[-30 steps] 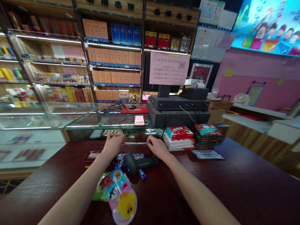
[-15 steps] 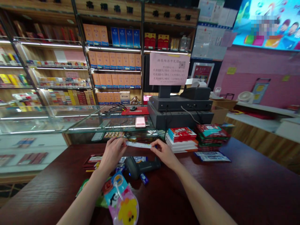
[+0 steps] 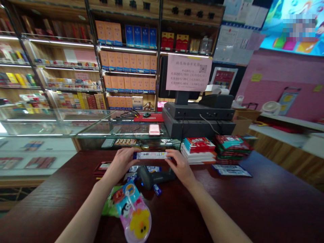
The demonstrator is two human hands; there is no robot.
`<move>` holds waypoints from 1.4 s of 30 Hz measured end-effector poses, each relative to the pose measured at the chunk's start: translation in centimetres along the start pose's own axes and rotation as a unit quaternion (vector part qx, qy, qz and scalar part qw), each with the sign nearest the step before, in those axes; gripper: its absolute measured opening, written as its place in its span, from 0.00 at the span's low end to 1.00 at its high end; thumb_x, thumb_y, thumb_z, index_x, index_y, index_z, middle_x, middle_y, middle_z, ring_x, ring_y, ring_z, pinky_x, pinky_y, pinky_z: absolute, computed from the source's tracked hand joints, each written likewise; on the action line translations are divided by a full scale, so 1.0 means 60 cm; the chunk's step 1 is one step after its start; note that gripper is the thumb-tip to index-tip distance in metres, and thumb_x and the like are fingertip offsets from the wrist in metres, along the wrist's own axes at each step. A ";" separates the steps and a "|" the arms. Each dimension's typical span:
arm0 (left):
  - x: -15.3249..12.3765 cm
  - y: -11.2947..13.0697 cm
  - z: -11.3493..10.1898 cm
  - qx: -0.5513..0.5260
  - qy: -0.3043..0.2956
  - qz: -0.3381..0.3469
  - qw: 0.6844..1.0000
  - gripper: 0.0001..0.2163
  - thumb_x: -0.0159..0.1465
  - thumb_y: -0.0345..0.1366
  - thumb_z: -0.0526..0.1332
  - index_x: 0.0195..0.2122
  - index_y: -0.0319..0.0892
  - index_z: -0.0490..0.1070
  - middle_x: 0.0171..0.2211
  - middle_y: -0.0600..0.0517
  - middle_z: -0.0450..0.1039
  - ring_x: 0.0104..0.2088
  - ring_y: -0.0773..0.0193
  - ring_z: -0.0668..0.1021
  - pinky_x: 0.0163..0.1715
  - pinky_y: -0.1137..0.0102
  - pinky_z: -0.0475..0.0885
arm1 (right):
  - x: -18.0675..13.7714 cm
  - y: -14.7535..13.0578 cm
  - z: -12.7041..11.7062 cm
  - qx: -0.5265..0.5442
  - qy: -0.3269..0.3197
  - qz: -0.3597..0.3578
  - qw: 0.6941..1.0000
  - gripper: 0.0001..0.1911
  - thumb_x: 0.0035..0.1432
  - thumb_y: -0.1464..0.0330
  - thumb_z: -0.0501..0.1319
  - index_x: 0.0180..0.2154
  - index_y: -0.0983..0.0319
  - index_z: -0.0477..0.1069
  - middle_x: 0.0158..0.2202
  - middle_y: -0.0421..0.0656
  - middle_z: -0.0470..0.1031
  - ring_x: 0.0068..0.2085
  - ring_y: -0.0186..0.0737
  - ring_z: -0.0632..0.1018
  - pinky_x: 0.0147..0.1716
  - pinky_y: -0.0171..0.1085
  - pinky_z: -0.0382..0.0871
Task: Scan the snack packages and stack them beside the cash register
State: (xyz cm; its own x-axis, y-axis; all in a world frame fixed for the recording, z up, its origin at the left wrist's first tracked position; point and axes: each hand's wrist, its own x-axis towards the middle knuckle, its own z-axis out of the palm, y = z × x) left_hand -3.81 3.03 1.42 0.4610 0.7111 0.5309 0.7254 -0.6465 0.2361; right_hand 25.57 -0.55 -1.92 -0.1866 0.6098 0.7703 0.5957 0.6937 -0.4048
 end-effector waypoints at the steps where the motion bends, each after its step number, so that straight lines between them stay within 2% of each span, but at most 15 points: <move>1: 0.000 0.002 -0.001 0.006 0.001 0.007 1.000 0.15 0.64 0.38 0.64 0.52 0.50 0.70 0.49 0.52 0.79 0.50 0.58 0.78 0.56 0.61 0.65 | -0.001 0.002 0.001 -0.003 0.003 -0.004 1.000 0.05 0.69 0.68 0.57 0.44 0.56 0.70 0.50 0.47 0.76 0.54 0.45 0.77 0.56 0.47 0.72; 5: -0.001 0.011 -0.005 0.028 0.007 0.026 0.999 0.13 0.66 0.40 0.63 0.52 0.51 0.71 0.50 0.53 0.79 0.50 0.59 0.78 0.57 0.61 0.63 | -0.006 0.009 0.006 -0.006 0.008 -0.006 1.000 0.07 0.68 0.69 0.56 0.47 0.56 0.70 0.51 0.47 0.76 0.55 0.44 0.76 0.57 0.48 0.72; 13: -0.006 0.008 -0.011 0.079 0.082 -0.018 0.993 0.11 0.68 0.39 0.60 0.51 0.50 0.73 0.50 0.51 0.80 0.53 0.57 0.78 0.63 0.58 0.58 | -0.010 0.008 0.009 -0.014 -0.013 0.014 1.000 0.19 0.69 0.68 0.55 0.60 0.55 0.65 0.62 0.49 0.68 0.62 0.47 0.71 0.57 0.51 0.72; 16: -0.008 0.000 -0.013 0.103 0.102 -0.044 0.988 0.12 0.67 0.38 0.60 0.51 0.50 0.73 0.51 0.51 0.79 0.54 0.55 0.77 0.66 0.54 0.53 | -0.007 0.001 -0.001 -0.017 -0.029 0.015 0.999 0.19 0.68 0.68 0.56 0.60 0.56 0.65 0.59 0.49 0.71 0.60 0.47 0.72 0.56 0.49 0.72; 19: -0.010 -0.005 -0.011 0.122 0.117 -0.063 0.984 0.12 0.67 0.37 0.61 0.51 0.51 0.73 0.51 0.51 0.80 0.54 0.55 0.77 0.68 0.50 0.48 | -0.002 -0.013 -0.015 -0.008 -0.124 0.013 0.992 0.19 0.65 0.65 0.61 0.57 0.56 0.68 0.53 0.47 0.75 0.56 0.46 0.74 0.57 0.48 0.69; 23: -0.012 -0.010 -0.007 0.132 0.143 -0.061 0.979 0.12 0.66 0.36 0.61 0.51 0.51 0.74 0.50 0.50 0.80 0.53 0.54 0.78 0.68 0.47 0.45 | -0.001 -0.028 -0.018 -0.017 -0.264 0.020 0.964 0.27 0.56 0.61 0.70 0.56 0.57 0.69 0.52 0.45 0.77 0.52 0.47 0.76 0.53 0.46 0.68; 27: -0.015 -0.014 -0.004 0.139 0.150 -0.059 0.977 0.12 0.66 0.35 0.61 0.50 0.51 0.74 0.49 0.50 0.81 0.53 0.53 0.78 0.68 0.45 0.45 | -0.009 -0.032 -0.005 -0.053 -0.325 0.019 0.944 0.30 0.55 0.65 0.69 0.59 0.57 0.67 0.52 0.45 0.77 0.51 0.47 0.75 0.53 0.45 0.64; 36: -0.019 -0.018 -0.004 0.155 0.157 -0.070 0.973 0.14 0.66 0.34 0.62 0.53 0.53 0.73 0.48 0.51 0.80 0.54 0.53 0.76 0.67 0.45 0.43 | -0.009 -0.042 0.004 -0.077 -0.353 -0.011 0.932 0.33 0.56 0.71 0.62 0.63 0.58 0.62 0.53 0.48 0.75 0.52 0.47 0.74 0.52 0.43 0.61; 42: -0.020 -0.019 0.000 0.161 0.164 -0.071 0.971 0.15 0.66 0.34 0.62 0.53 0.54 0.72 0.48 0.50 0.80 0.54 0.53 0.76 0.67 0.44 0.43 | -0.009 -0.045 0.004 -0.072 -0.318 -0.029 0.945 0.34 0.57 0.73 0.60 0.64 0.59 0.60 0.52 0.47 0.75 0.51 0.45 0.75 0.52 0.43 0.62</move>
State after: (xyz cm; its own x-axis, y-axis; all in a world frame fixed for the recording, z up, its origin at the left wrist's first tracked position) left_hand -5.22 2.91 0.52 0.1951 0.6262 0.7549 0.9160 -0.3915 0.0881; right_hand 23.91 -2.67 -1.38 -0.6266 0.7113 0.3183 0.6617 0.7014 -0.2648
